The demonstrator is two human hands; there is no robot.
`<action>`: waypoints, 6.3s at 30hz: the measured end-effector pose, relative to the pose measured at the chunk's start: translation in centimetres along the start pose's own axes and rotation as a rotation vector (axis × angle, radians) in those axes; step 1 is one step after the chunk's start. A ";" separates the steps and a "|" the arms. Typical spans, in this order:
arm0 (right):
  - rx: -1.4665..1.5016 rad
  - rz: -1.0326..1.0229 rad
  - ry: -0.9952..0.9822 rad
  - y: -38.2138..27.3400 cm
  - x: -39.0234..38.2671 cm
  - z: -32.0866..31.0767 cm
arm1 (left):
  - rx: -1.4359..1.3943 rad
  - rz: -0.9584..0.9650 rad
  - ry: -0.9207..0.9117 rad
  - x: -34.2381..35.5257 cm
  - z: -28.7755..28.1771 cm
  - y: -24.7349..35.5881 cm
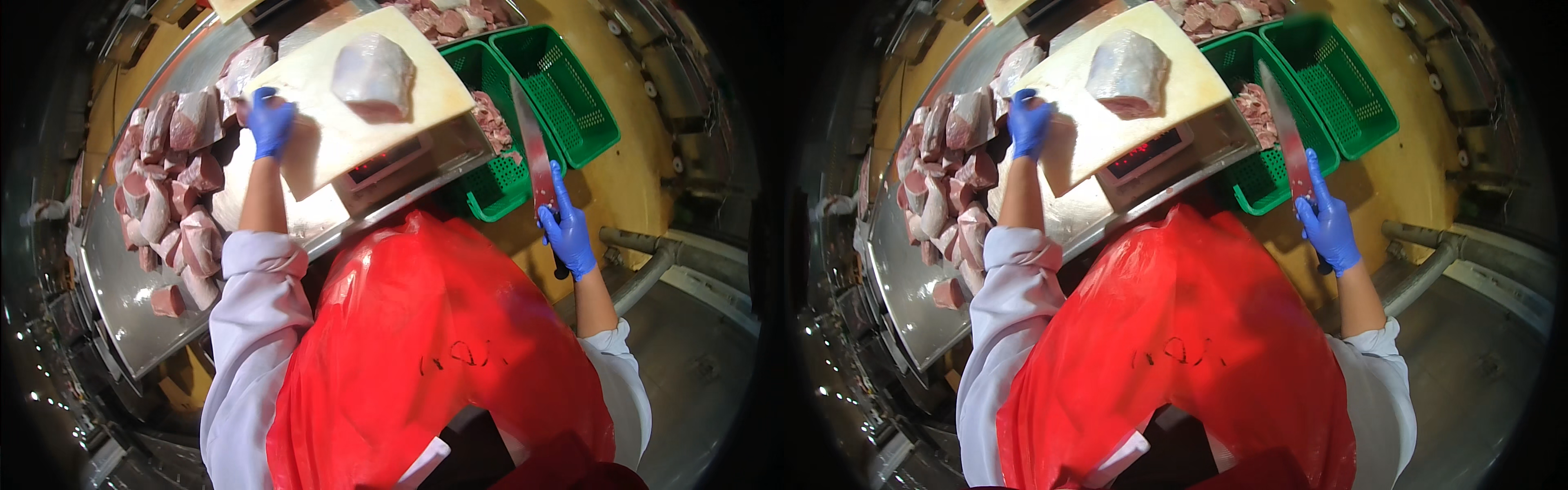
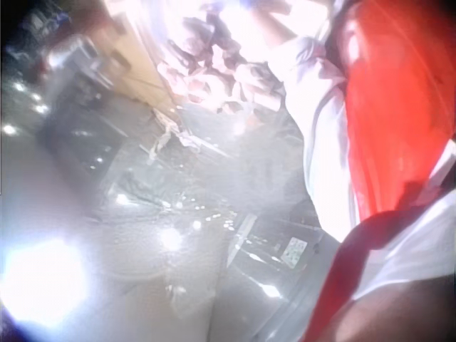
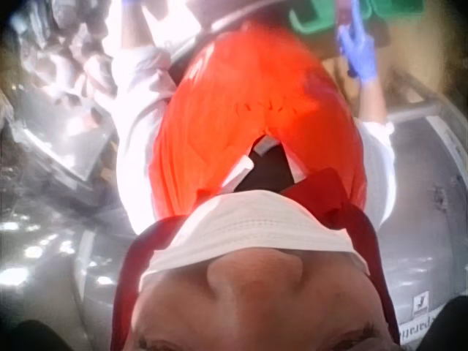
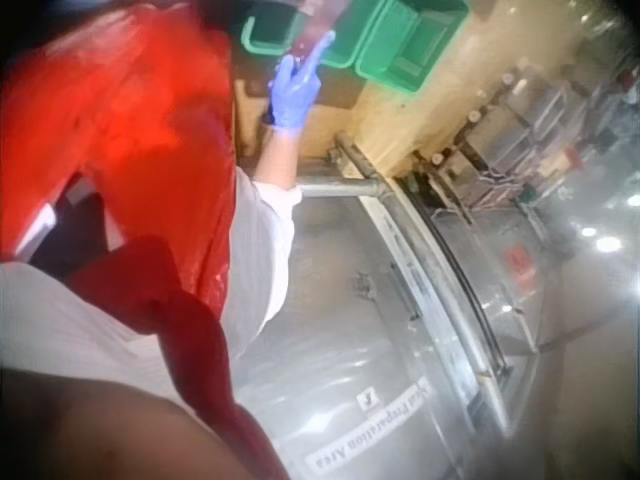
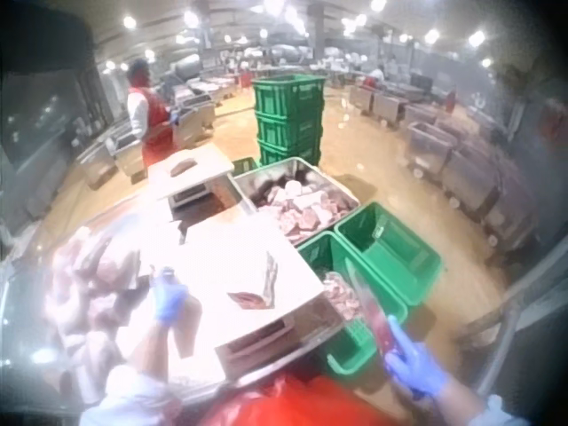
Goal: The person cuts large pieces of raw meat into smaller portions using a knife on a cutting board. The trimmed pieces are placed into green baskets while the main cuts remain on the table.
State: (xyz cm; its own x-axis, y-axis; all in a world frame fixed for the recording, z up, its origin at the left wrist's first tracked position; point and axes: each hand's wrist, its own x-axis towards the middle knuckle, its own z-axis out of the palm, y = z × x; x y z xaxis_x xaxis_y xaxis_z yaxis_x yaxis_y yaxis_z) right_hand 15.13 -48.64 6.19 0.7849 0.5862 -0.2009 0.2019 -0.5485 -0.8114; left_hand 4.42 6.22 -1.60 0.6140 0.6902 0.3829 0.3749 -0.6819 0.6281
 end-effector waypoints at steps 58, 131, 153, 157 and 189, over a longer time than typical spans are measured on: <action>-0.908 -1.151 -0.294 -9.7 25.4 6.4 | -0.681 -0.540 0.306 -13.8 -7.1 5.1; -0.407 -0.720 0.036 -14.2 20.1 17.5 | -0.032 -0.220 0.506 -19.7 -18.6 -6.8; -0.330 -0.429 -0.095 -6.8 6.7 4.2 | -0.278 -0.386 0.006 -5.1 2.8 11.1; -0.225 -0.505 0.034 -9.5 10.3 8.4 | -0.205 -0.424 -0.110 -4.3 2.2 8.1; 0.166 -0.003 0.042 1.7 3.0 0.8 | 0.337 -0.681 -0.075 -26.8 -26.7 -15.5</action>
State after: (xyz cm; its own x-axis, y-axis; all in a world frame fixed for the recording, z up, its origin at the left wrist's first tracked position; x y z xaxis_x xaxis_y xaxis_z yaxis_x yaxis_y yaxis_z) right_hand 17.35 -47.40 3.77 0.8091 0.5601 -0.1777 0.1077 -0.4386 -0.8922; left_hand -36.39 4.76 -3.45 0.2122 0.9747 -0.0699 0.8722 -0.1566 0.4635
